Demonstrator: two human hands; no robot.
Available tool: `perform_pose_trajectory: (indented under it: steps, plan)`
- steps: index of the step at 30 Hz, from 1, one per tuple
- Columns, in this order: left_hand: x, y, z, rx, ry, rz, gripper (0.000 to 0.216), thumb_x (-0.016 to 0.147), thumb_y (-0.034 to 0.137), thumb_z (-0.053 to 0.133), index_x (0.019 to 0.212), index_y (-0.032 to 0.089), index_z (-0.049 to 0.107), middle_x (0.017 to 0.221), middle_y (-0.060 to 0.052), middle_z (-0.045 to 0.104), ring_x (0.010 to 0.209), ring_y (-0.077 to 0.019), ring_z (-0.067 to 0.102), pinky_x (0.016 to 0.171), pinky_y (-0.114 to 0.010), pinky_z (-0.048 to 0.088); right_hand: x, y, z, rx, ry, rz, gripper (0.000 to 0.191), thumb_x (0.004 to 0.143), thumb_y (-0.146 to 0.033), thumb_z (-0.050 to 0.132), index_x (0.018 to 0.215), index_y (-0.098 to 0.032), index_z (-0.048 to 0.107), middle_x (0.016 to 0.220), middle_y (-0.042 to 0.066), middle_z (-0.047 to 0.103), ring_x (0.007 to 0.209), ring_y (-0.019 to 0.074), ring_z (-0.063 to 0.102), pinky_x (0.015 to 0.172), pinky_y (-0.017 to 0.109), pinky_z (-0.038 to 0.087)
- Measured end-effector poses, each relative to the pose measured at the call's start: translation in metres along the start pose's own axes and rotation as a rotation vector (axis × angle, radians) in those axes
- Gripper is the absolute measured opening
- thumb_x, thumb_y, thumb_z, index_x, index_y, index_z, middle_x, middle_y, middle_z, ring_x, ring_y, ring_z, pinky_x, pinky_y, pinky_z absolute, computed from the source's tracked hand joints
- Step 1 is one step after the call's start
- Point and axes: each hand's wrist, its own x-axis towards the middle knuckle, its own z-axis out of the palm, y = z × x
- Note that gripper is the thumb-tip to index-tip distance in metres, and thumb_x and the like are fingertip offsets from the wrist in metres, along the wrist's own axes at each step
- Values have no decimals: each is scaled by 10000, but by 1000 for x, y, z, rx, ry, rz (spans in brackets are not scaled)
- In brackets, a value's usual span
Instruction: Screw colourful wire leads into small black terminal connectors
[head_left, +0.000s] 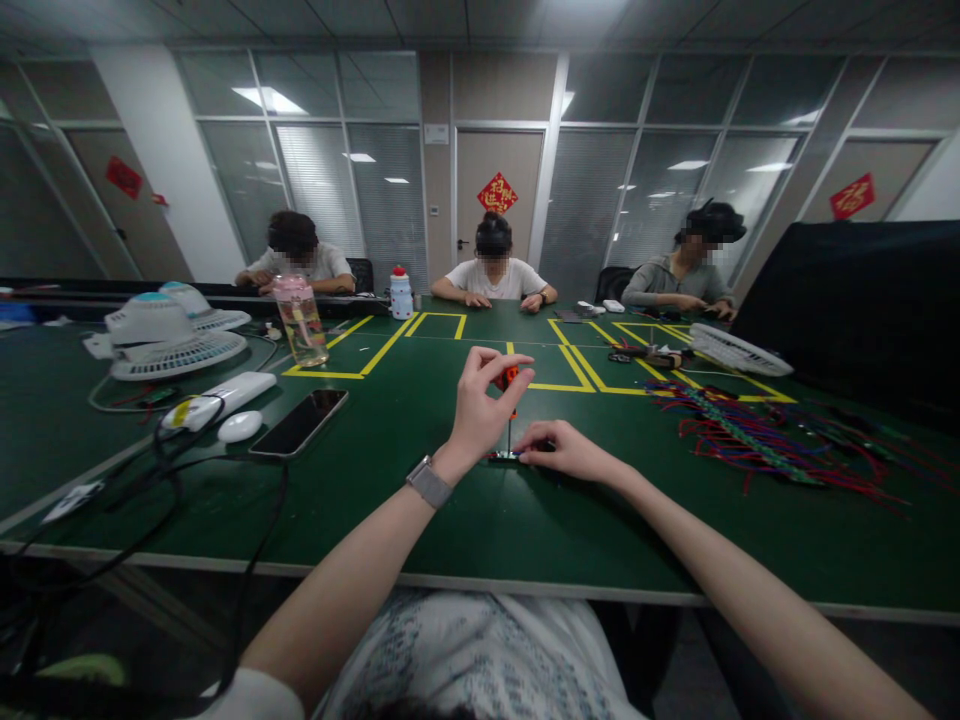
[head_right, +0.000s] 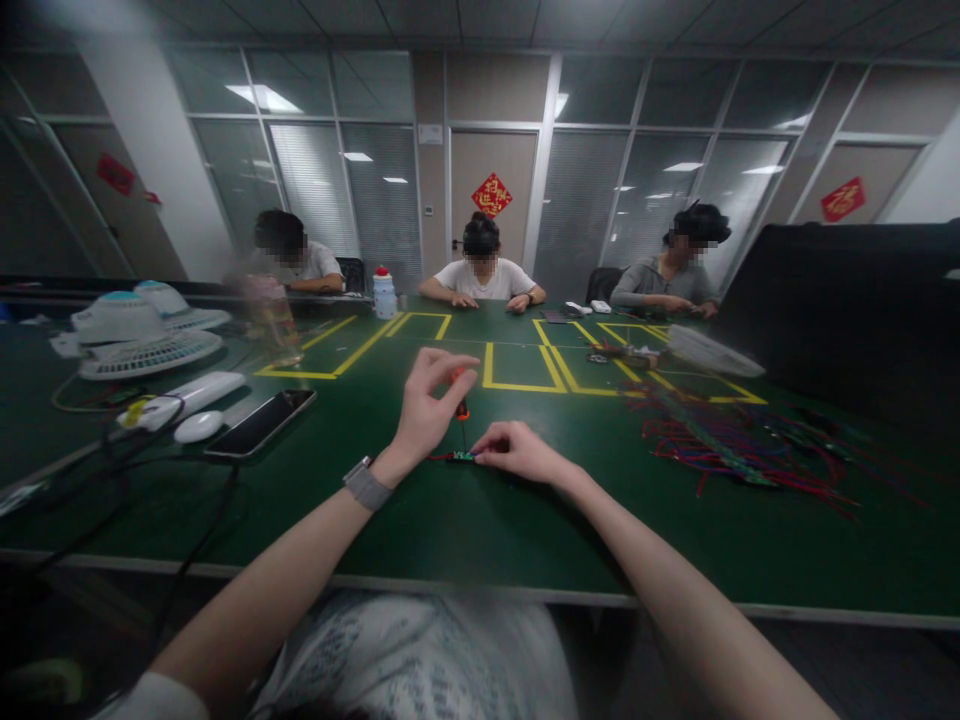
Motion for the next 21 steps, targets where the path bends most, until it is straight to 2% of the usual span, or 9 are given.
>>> perform_pose_trajectory:
  steps: [3, 6, 9, 12, 15, 19, 21]
  plan:
    - [0, -2, 1, -115, -54, -41, 278, 956, 262, 448, 1113, 225, 675, 1084, -69, 611, 918, -141, 628, 780, -260, 538, 0, 1, 1, -5, 7, -7, 251, 821, -342, 647, 961, -164, 756, 810, 48, 662, 739, 162, 574, 720, 291, 452]
    - [-2, -7, 5, -251, -61, -102, 309, 962, 290, 443, 1207, 211, 614, 1158, -88, 643, 900, -150, 668, 752, -272, 569, 0, 3, 1, -19, 3, -2, 249, 824, -333, 641, 965, -164, 757, 812, 49, 660, 750, 163, 576, 704, 283, 446]
    - [-3, -9, 7, -198, -19, -108, 279, 912, 291, 549, 1164, 203, 633, 1077, -75, 675, 862, -143, 672, 713, -240, 558, 0, 3, 0, -22, 1, 1, 247, 826, -334, 640, 963, -165, 756, 820, 50, 662, 753, 162, 576, 704, 282, 447]
    - [-2, -6, 4, -59, 16, -52, 209, 861, 277, 629, 1050, 209, 684, 958, -44, 656, 863, -135, 638, 694, -215, 528, 1, 2, 0, -16, 1, -3, 245, 826, -330, 643, 963, -161, 756, 834, 54, 667, 759, 161, 576, 715, 284, 449]
    - [-1, -2, 2, 9, 24, -19, 174, 861, 286, 627, 997, 216, 710, 972, -48, 607, 887, -137, 610, 738, -230, 524, 0, 1, 0, -15, -2, -1, 241, 825, -325, 646, 962, -160, 756, 825, 52, 662, 758, 162, 575, 711, 283, 449]
    - [-1, -3, 3, -171, -41, -83, 289, 957, 271, 445, 1139, 214, 662, 1118, -79, 630, 894, -135, 652, 761, -254, 549, 0, 2, 1, -2, 2, 6, 241, 822, -325, 648, 957, -157, 756, 821, 52, 660, 736, 158, 573, 712, 286, 455]
    - [-2, -4, 5, -250, -51, -124, 301, 954, 281, 454, 1183, 204, 635, 1120, -84, 661, 850, -136, 674, 739, -259, 561, 0, 2, 1, 8, 0, 6, 247, 820, -326, 648, 957, -152, 755, 833, 56, 665, 734, 158, 574, 718, 290, 459]
